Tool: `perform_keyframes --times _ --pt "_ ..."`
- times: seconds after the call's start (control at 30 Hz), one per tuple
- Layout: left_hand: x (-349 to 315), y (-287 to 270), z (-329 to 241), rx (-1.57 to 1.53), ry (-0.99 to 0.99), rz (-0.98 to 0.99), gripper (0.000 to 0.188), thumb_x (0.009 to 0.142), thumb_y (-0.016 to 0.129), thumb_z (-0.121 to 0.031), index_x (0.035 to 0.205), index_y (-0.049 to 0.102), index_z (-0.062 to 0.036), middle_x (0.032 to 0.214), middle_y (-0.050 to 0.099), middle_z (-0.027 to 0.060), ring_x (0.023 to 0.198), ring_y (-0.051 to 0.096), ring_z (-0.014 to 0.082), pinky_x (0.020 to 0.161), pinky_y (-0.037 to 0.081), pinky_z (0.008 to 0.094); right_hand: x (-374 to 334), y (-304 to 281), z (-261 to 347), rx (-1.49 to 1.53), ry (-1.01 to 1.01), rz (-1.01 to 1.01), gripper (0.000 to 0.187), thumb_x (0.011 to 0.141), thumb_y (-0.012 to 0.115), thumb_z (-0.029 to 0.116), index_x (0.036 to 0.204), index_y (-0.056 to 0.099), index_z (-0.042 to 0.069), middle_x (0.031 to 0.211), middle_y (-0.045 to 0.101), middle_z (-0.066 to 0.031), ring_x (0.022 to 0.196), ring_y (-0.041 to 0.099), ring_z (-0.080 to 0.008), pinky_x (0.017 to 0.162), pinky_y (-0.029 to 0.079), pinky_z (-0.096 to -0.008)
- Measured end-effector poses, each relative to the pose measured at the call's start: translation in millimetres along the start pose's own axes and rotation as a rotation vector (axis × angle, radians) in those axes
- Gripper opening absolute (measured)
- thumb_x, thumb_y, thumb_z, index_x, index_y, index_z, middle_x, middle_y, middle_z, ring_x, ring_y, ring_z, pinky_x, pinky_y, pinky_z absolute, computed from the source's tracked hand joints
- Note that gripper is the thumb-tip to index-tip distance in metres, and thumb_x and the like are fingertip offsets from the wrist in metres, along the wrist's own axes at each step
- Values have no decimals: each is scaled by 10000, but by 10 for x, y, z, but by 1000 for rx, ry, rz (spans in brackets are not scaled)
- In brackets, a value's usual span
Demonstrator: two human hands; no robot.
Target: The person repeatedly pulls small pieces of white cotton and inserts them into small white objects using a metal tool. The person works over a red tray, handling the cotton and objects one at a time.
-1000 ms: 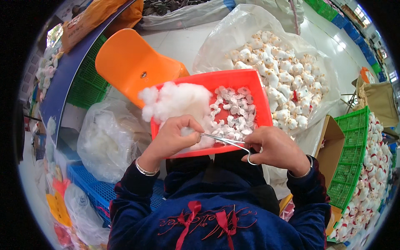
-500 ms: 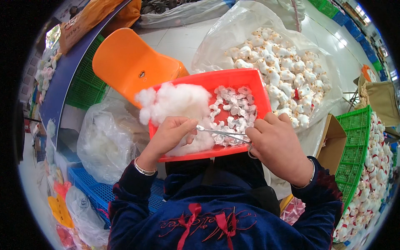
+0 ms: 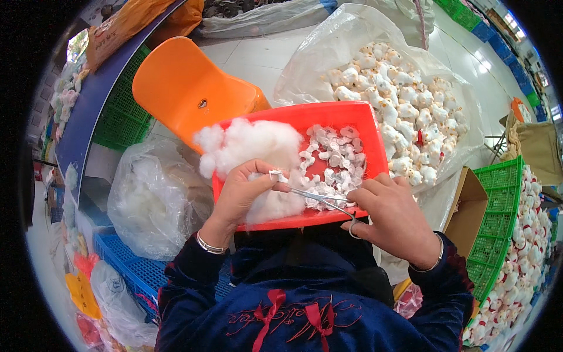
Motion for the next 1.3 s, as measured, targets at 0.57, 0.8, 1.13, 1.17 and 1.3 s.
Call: perform_keyframes --times 0.57,0.8,1.13,1.17,1.3 --pt "-63 47 -38 -117 85 -48 121 1016 668 -90 1061 688 20 1145 759 186 1037 753 258 960 589 347 130 398 -114 477 54 -27 316 792 860 263 955 734 24 760 654 -127 710 643 -304 646 490 -412" --pt "-38 -27 245 155 187 -127 210 1018 686 -236 1005 760 -41 956 750 8 888 634 57 830 539 268 118 734 -123 662 78 46 391 784 921 273 986 734 -4 749 640 -142 690 626 -247 653 502 -367" --pt "-61 -16 -160 215 281 -113 218 1030 681 -198 1053 733 13 984 729 -15 936 637 52 870 519 246 275 710 -151 719 87 21 416 728 972 266 943 757 -18 741 681 -53 703 624 -120 680 523 -291" --pt "-58 -21 -165 199 278 -112 216 1029 680 -194 1064 731 12 993 729 -14 948 639 53 878 520 247 266 759 -182 715 110 56 451 723 979 270 980 754 -24 789 702 -44 751 639 -113 711 530 -280" --pt "-157 -6 -253 260 333 -172 189 1034 682 -171 1086 721 6 1038 726 6 984 643 61 893 525 245 292 905 -244 790 118 92 514 726 981 262 1097 744 -2 915 725 -18 860 659 -104 807 536 -272"
Point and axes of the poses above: each hand's wrist, its own x-axis towards the middle knuckle, its own y-axis out of the palm, z = x × y, the point moved 8 cm from there along x, towards the middle knuckle
